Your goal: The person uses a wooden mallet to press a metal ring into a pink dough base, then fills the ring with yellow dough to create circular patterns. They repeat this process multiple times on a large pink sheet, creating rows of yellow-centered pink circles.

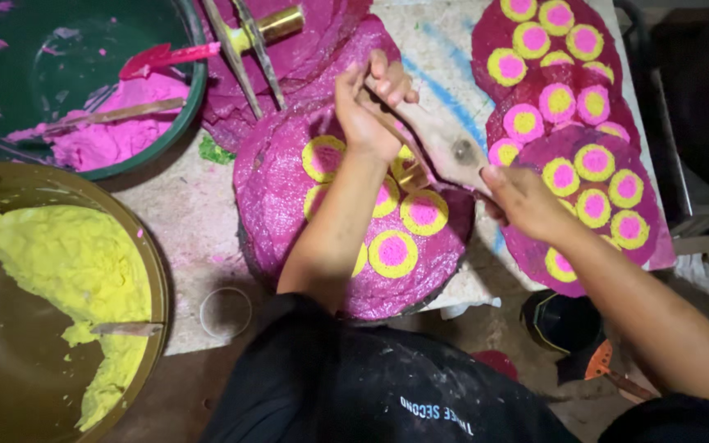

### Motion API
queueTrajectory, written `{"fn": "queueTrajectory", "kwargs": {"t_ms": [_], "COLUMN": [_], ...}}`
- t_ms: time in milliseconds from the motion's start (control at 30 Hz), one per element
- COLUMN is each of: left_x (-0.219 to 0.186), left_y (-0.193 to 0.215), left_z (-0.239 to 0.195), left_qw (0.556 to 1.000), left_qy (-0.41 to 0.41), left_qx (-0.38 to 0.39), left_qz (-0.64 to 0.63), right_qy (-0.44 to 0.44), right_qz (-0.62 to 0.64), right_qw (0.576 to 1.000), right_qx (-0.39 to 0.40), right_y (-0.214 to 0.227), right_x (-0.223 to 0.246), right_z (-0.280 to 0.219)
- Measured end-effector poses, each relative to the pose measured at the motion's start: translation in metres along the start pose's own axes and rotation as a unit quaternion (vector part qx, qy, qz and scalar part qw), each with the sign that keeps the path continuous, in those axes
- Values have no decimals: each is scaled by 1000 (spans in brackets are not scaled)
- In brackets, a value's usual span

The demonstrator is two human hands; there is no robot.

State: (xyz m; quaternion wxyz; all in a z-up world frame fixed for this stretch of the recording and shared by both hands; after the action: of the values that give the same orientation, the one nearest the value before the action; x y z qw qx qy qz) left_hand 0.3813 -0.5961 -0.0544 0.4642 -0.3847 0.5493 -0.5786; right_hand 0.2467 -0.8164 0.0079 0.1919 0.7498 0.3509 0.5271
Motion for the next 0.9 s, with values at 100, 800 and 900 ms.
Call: {"fn": "queueTrajectory", "kwargs": {"t_ms": [100,800,900], "left_x": [2,-43,-58], "left_y": [6,27,21], "left_z": [17,40,45], "left_qw": [1000,998,998], "left_qy": [-7,-40,-37], "left_qx": [-5,-48,-45], "left_qz": [-24,31,20], "right_qy": [13,85,87], "right_qz": [-60,-38,-34], "right_qw": [997,992,994], "right_qx": [-45,-79,-63], "right_y": [0,-22,-35], "right_x": [7,16,26], "right_z": [11,59,70]}}
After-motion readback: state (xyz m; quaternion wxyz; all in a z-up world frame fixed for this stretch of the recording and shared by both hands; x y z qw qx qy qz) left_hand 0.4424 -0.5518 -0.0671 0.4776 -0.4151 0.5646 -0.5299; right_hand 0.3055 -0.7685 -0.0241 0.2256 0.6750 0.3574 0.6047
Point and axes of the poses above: each hand's wrist, its own z-axis towards the middle knuckle, its own y-axis out of the back of the hand, x = y × z, the point moved 2 cm from there along z, towards the middle knuckle, and after that the axes turned 2 degrees about y, right-handed, at the moved point
